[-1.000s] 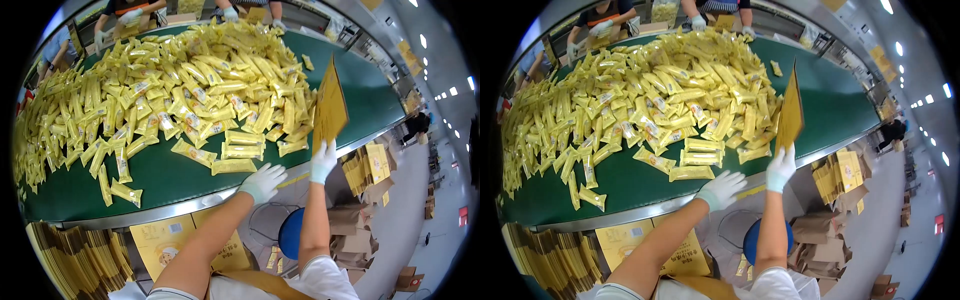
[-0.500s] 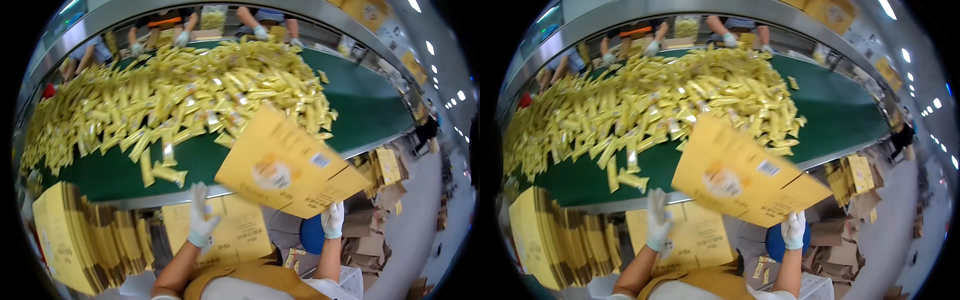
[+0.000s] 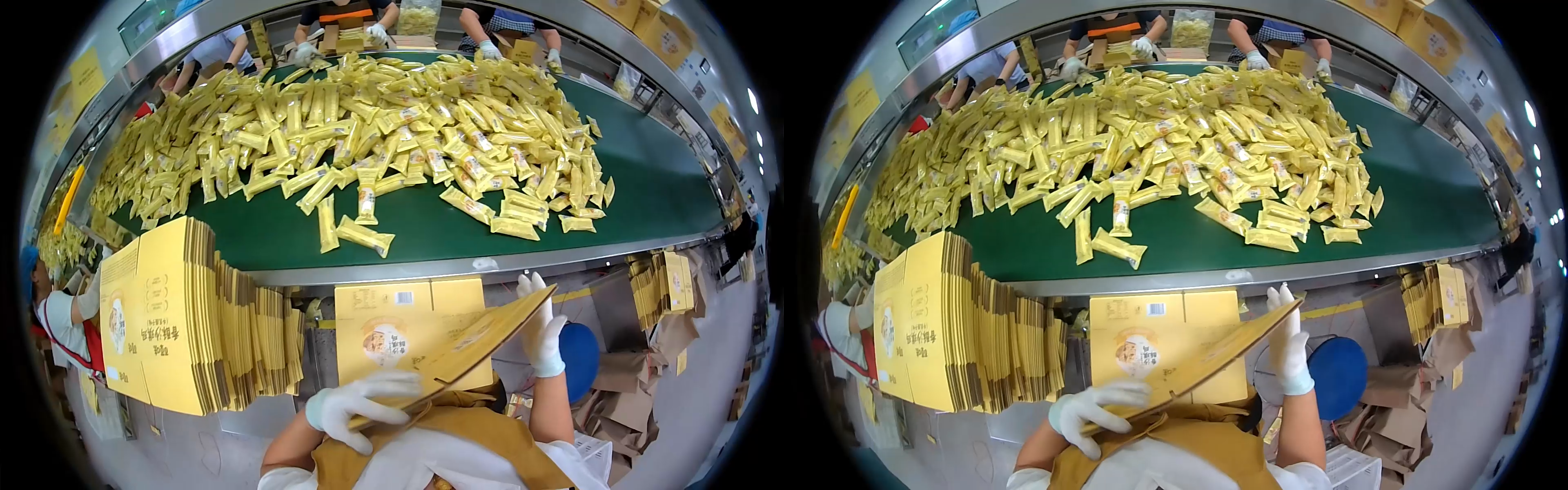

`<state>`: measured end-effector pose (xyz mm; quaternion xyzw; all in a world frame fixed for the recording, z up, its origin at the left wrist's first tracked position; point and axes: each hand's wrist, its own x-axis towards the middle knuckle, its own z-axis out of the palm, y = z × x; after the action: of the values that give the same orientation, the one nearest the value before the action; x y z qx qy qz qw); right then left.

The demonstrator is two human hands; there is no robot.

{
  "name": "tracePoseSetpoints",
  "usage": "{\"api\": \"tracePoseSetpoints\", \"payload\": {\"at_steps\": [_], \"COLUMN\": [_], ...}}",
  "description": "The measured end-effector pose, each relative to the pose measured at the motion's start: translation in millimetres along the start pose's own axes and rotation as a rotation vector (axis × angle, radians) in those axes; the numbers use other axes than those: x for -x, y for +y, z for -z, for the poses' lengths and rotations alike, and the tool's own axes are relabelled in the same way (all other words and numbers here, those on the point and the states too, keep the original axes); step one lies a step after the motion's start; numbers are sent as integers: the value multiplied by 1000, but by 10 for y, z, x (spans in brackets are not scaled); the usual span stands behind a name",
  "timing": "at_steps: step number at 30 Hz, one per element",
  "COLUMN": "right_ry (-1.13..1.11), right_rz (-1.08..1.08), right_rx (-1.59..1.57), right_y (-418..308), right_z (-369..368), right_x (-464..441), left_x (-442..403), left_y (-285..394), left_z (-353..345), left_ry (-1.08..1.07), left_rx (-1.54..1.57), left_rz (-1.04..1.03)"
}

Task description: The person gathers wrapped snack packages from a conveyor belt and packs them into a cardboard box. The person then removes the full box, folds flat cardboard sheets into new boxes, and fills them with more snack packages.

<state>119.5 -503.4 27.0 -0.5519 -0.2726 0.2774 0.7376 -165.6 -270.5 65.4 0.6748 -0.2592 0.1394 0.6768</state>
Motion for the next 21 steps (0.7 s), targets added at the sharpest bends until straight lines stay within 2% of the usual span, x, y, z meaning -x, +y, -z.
{"api": "tracePoseSetpoints", "payload": {"at_steps": [2, 5, 8, 9, 11, 13, 16, 21], "right_ry": [69, 188, 288, 429, 405, 361, 208, 93], "right_rz": [-128, 13, -20, -45, -94, -145, -322, -366], "right_rx": [70, 90, -92, -155, -16, 99, 464, 372], "right_y": [-72, 149, 123, -7, -222, -454, -510, -734], "right_z": [-75, -104, -239, -419, -456, -459, -94, -160], "right_x": [-19, 14, 92, 127, 192, 205, 186, 63], "left_x": [-32, -24, 32, 6, -105, -109, -145, -252], "left_y": [-16, -68, -61, -15, 90, 48, 48, 113], "left_z": [-86, -126, -101, -102, -98, -92, -72, -140], "left_ry": [-69, -95, -153, -150, -146, -131, -124, -140], "left_rx": [46, 94, -221, -264, -356, -317, -345, -493], "left_rz": [-52, -57, -11, -12, -15, -37, -81, -244]}}
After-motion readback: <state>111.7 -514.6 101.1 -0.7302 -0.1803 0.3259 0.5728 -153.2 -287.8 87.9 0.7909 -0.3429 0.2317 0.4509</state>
